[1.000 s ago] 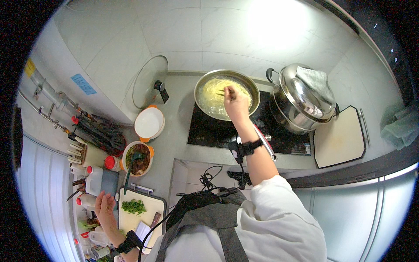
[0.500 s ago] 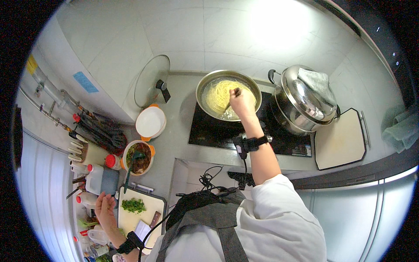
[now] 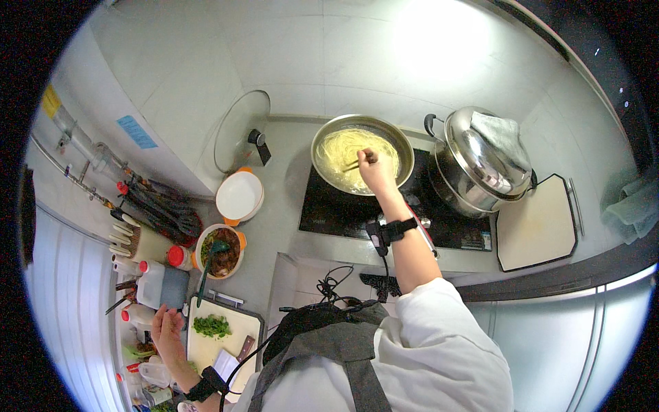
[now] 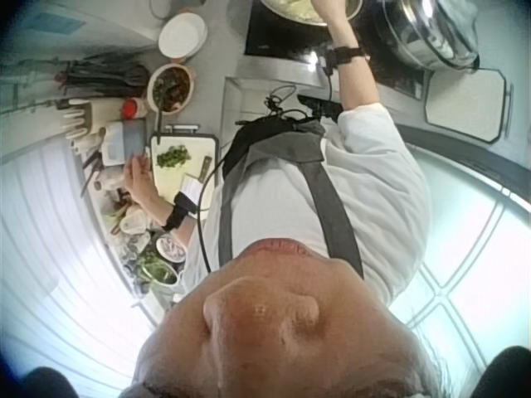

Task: The person adds cooked meat to a bowl, then opens a pot of boiling water and adds dry noodles. They stir the noodles with chopsticks and cover the pot to continue cooking.

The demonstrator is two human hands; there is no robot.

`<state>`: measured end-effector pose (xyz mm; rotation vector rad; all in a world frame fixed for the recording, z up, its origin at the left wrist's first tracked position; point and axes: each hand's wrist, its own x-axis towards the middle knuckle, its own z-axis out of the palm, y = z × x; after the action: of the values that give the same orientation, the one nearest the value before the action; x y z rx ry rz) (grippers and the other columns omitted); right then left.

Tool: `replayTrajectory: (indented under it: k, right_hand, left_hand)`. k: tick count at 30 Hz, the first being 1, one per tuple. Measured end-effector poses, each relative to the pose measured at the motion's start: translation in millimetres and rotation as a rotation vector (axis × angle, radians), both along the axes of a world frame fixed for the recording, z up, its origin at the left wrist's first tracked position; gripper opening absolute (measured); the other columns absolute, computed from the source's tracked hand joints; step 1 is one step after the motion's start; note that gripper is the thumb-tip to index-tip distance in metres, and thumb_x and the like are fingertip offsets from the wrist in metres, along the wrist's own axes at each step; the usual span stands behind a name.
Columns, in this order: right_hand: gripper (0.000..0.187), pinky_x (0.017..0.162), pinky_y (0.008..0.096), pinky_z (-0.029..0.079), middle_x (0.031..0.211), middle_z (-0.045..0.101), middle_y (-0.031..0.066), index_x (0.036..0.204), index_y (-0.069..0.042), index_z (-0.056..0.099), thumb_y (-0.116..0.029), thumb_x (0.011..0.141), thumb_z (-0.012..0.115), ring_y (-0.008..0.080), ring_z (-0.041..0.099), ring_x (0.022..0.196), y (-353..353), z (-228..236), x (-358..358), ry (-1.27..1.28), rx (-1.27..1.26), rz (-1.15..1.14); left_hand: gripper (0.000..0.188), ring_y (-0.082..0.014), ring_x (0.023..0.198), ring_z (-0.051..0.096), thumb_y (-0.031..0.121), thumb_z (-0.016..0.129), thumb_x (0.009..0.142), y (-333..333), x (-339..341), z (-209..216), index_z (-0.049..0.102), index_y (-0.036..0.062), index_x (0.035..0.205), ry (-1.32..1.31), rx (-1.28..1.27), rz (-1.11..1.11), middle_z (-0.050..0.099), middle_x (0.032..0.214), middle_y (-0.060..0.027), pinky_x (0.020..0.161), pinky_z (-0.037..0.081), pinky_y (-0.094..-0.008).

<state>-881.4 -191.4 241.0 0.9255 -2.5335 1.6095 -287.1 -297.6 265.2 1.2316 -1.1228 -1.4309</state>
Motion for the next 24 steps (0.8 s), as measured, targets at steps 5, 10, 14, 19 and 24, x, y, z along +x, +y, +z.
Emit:
replayTrajectory:
  k: [5,10,14,19,24]
  right_hand:
    - [0.014,0.059,0.0313,0.05,0.075,0.067,0.0183,0.091,-0.001,0.068,-0.013,0.089,0.063,0.0237,0.067,0.064,15,29,3,0.169,-0.124,-0.04]
    - [0.015,0.061,0.0222,0.046,0.07,0.064,0.0037,0.095,-0.001,0.068,-0.015,0.091,0.063,0.0067,0.056,0.065,-10,3,11,-0.061,-0.187,0.147]
    - [0.017,0.06,0.0252,0.048,0.07,0.067,0.0081,0.094,0.0,0.068,-0.016,0.09,0.064,0.0109,0.063,0.065,8,4,12,-0.016,0.024,0.078]
    - [0.016,0.058,0.0357,0.05,0.069,0.065,0.0169,0.089,-0.002,0.067,-0.018,0.088,0.065,0.0306,0.066,0.063,20,33,15,0.3,0.063,-0.027]
    - [0.016,0.07,0.0267,0.051,0.083,0.069,0.0126,0.097,-0.002,0.068,-0.016,0.09,0.064,0.0155,0.067,0.078,-3,19,24,0.154,-0.042,0.279]
  left_hand:
    - [0.028,-0.014,0.085,0.066,0.009,0.055,0.095,3,2,-2,0.057,-0.0002,0.121,0.002,-0.001,0.013,0.067,0.1,-0.0101,0.073,0.055,-0.0246]
    - [0.028,-0.014,0.084,0.065,0.009,0.055,0.095,1,0,-1,0.057,0.0001,0.121,0.01,-0.002,-0.006,0.067,0.1,-0.0094,0.073,0.055,-0.0244]
    - [0.028,-0.0138,0.084,0.065,0.01,0.055,0.095,3,1,0,0.057,0.0002,0.122,0.006,-0.009,0.002,0.067,0.1,-0.009,0.073,0.055,-0.0243]
    - [0.028,-0.0135,0.084,0.065,0.01,0.055,0.095,6,2,1,0.056,0.0001,0.122,-0.009,-0.003,0.031,0.067,0.099,-0.0089,0.073,0.054,-0.024]
    - [0.029,-0.0133,0.084,0.065,0.01,0.055,0.095,4,-1,1,0.056,0.0001,0.123,0.009,-0.011,0.002,0.067,0.1,-0.0088,0.073,0.054,-0.0236]
